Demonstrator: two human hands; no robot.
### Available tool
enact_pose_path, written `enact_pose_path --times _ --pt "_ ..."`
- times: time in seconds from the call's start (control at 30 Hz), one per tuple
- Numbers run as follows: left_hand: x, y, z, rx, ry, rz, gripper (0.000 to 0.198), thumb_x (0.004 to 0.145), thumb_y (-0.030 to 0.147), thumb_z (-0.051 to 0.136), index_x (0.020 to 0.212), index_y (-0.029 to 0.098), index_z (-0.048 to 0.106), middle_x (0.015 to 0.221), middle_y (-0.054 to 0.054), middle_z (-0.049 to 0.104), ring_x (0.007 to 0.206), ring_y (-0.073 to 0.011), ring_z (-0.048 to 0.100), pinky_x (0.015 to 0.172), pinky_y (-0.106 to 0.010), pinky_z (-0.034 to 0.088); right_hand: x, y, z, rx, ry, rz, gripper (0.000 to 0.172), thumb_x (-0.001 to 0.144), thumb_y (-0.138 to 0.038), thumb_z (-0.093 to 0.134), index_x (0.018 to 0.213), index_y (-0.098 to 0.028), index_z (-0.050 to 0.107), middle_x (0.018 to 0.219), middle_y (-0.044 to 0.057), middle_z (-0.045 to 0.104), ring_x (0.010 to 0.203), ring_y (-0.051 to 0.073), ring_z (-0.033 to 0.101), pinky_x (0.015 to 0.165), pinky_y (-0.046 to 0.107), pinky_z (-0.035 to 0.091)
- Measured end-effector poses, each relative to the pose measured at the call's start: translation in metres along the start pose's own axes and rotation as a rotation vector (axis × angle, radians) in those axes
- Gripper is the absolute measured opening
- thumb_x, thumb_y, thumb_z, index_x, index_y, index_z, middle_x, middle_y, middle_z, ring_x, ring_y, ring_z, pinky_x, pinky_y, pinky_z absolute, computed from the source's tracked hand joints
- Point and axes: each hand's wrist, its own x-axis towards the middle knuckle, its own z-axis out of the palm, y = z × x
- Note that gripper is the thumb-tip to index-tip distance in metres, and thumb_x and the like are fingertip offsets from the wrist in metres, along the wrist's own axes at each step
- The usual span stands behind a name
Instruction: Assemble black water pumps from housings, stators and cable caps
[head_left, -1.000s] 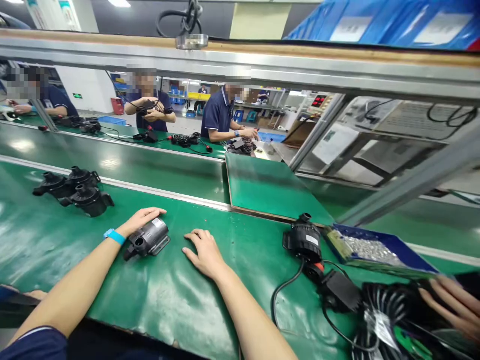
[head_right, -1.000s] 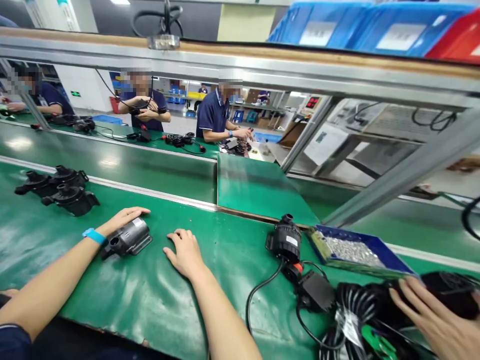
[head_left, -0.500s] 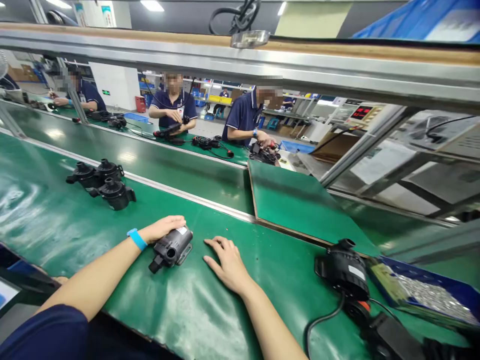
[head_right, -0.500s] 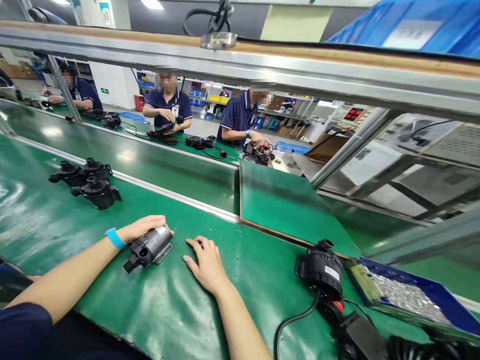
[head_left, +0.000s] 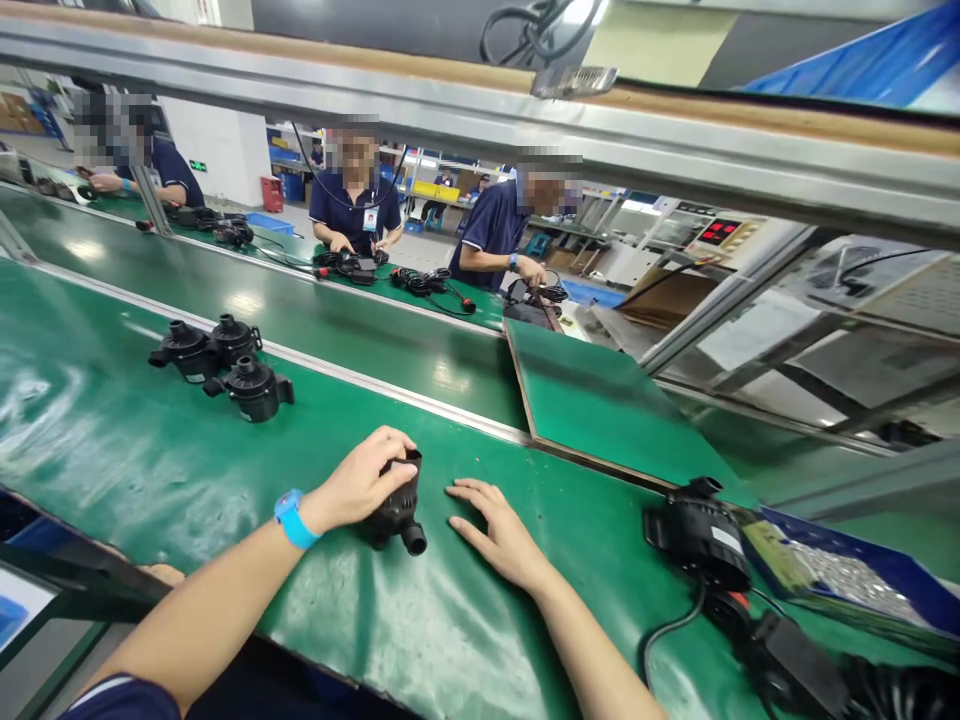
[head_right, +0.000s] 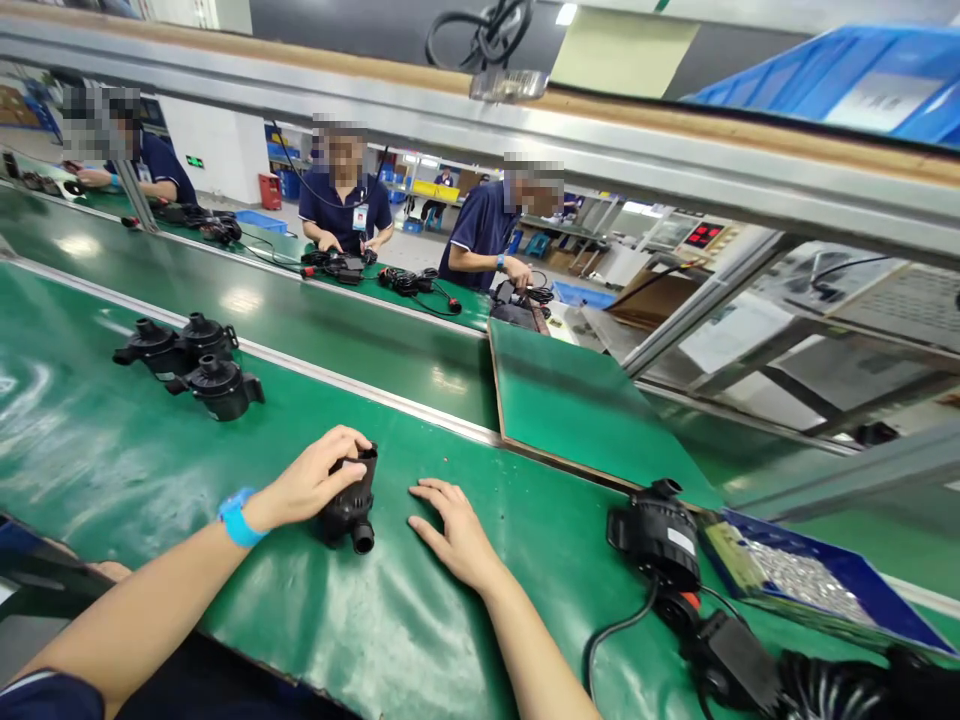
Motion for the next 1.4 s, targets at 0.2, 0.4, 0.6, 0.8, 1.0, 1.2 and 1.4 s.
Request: enact_pose_path --times 0.2,0.4,0.6,0.8,1.0,1.2,1.4 --pt "-0.01 0.006 0.014 0.461 0.135 0.52 0.016 0.099 0.033 0.058 0.091 0.019 0.064 0.11 -0.009 0.069 0.115 -0.0214 0.064 0.118 -0.045 0.041 0.0 -0.003 -0.001 0.022 0.005 0.032 0.037 0.098 -0.041 0.058 0.131 -0.025 0.063 0.139 0.012 0.058 0.132 0.029 0.052 0.114 0.051 0.039" --pt "-0.018 0.015 0.027 0.633 0.123 0.678 0.019 0.097 0.037 0.062 0.092 0.019 0.068 0.112 -0.005 0.076 0.123 -0.0198 0.063 0.12 -0.039 0.039 -0.003 0.002 0.002 0.046 0.016 0.039 0.04 0.096 -0.048 0.058 0.131 -0.029 0.065 0.141 0.011 0.058 0.134 0.031 0.052 0.115 0.055 0.039" --pt "-0.012 0.01 0.037 0.869 -0.015 0.826 0.034 0.1 0.047 0.051 0.091 0.02 0.071 0.125 -0.003 0.072 0.139 -0.0225 0.051 0.122 -0.04 0.036 0.001 0.041 0.016 0.044 0.087 -0.013 0.045 0.091 -0.057 0.056 0.125 -0.032 0.071 0.135 0.015 0.063 0.128 0.036 0.058 0.109 0.058 0.048" --pt "-0.011 0.002 0.022 0.78 0.132 0.895 0.029 0.1 0.039 0.055 0.082 0.019 0.065 0.107 -0.004 0.077 0.13 -0.0232 0.06 0.119 -0.037 0.042 0.006 0.033 0.015 -0.005 0.042 0.04 0.046 0.093 -0.06 0.054 0.123 -0.03 0.071 0.138 0.013 0.061 0.13 0.035 0.056 0.112 0.058 0.044" --pt "-0.022 0.0 0.013 0.378 0.484 0.615 0.033 0.097 0.049 0.059 0.081 0.02 0.052 0.102 -0.01 0.075 0.126 -0.0266 0.064 0.098 -0.032 0.06 0.004 -0.001 0.001 -0.023 -0.042 0.105 0.048 0.099 -0.054 0.05 0.133 -0.024 0.064 0.145 0.014 0.054 0.136 0.032 0.049 0.116 0.055 0.038" --pt "-0.021 0.002 0.015 0.516 0.27 0.677 0.023 0.1 0.035 0.056 0.083 0.02 0.054 0.106 -0.012 0.074 0.121 -0.0268 0.067 0.094 -0.035 0.062 0.001 -0.016 -0.01 0.03 -0.035 0.094 0.043 0.096 -0.038 0.06 0.136 -0.021 0.061 0.145 0.014 0.053 0.135 0.029 0.048 0.116 0.048 0.038" --pt "-0.016 0.001 0.008 0.633 0.278 0.698 0.017 0.096 0.025 0.059 0.08 0.021 0.055 0.103 -0.012 0.071 0.112 -0.0255 0.071 0.088 -0.034 0.064 0.002 -0.016 -0.01 0.038 -0.009 0.106 0.044 0.092 -0.034 0.066 0.134 -0.021 0.062 0.144 0.014 0.053 0.134 0.03 0.047 0.115 0.049 0.037"
